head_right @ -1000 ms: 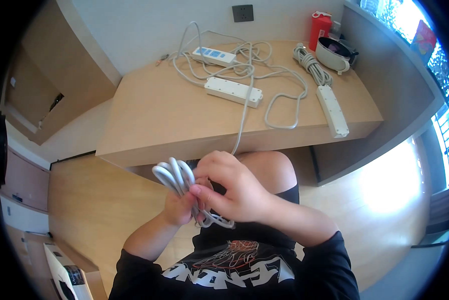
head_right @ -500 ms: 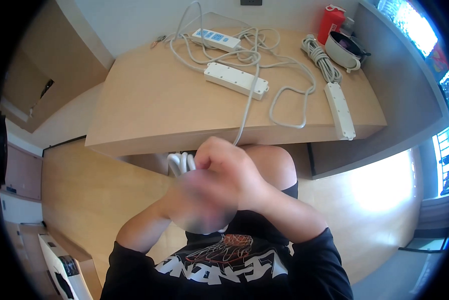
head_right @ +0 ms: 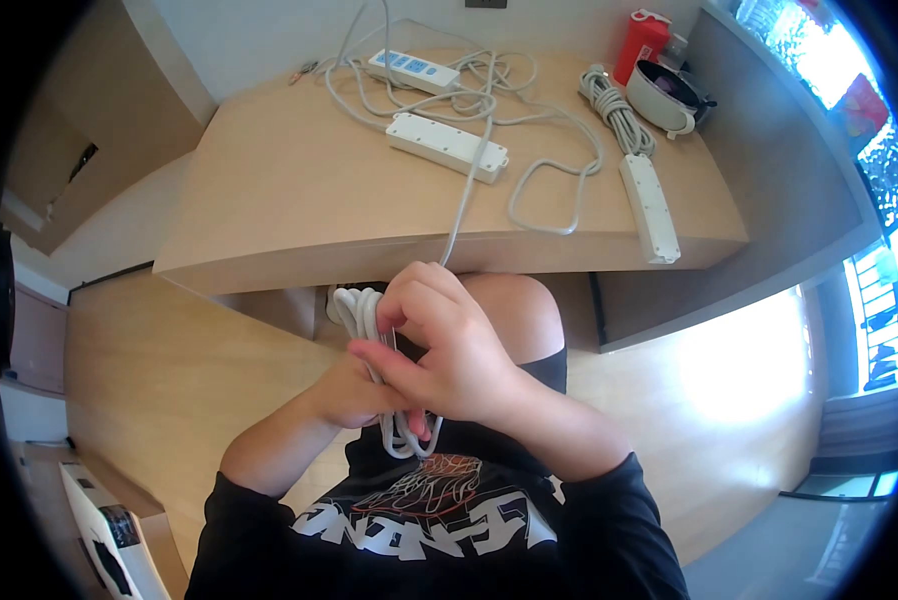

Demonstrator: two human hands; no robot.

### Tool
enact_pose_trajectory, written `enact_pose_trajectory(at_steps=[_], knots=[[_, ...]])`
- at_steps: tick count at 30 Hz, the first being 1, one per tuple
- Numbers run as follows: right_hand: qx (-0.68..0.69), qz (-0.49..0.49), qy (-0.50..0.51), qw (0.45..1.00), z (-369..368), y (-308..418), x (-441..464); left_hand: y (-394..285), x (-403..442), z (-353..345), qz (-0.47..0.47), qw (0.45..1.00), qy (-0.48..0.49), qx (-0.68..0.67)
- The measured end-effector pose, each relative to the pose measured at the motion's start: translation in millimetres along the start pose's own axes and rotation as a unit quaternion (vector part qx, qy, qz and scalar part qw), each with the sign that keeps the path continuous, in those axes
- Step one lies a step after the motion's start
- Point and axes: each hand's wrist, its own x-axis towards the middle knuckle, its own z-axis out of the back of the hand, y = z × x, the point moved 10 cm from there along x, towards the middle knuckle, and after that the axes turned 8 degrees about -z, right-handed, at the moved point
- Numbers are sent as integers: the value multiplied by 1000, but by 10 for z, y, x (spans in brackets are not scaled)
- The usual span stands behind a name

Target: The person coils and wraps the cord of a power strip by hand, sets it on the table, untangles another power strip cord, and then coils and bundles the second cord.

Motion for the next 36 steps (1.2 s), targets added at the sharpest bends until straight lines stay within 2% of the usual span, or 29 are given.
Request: enact_pose_trajectory(at_steps=[3,4,5,6,7,9,10,13,14,17,18,21,25,28,32,36], knots=[[10,-29,9,999,57,-11,-34,-12,-12,-29,42,995,-28,89],[149,-88,-17,985,67,-128,-49,20,-19,-64,57,993,-17,103],[284,-144,-44,947,-15,-257,-75,49,-24,-92,72,990,-6,117],[344,-187,-27,920,-91,-321,-97,83,-23,-112,88,987,5,131],[401,-230,-16,887,-167,-383,-128,44,25,-112,59,985,6,161],[377,-292,91,874,-314,-356,-172,-7,139,-127,3,976,7,219],[325,-267,88,903,-262,-350,-102,-63,120,-57,11,971,-63,229],[346,-322,105,875,-321,-607,-51,116,167,15,73,989,-86,95],[373,-279,74,882,-300,-651,19,130,198,65,60,994,-65,57],[466,-266,39,843,-240,-785,167,118,152,239,-10,990,-43,135],[462,-288,4,839,-176,-835,212,100,127,277,-3,967,-14,256],[488,-328,-2,809,-260,-995,319,85,170,475,-25,954,-26,299],[504,-352,-1,788,-305,-1024,423,136,141,394,128,987,79,54],[552,-317,-14,771,-202,-975,519,256,133,476,72,980,133,129],[528,-315,-42,787,-112,-942,514,335,126,352,46,998,47,8],[501,-313,-50,806,-42,-856,430,300,46,284,73,994,-16,78]])
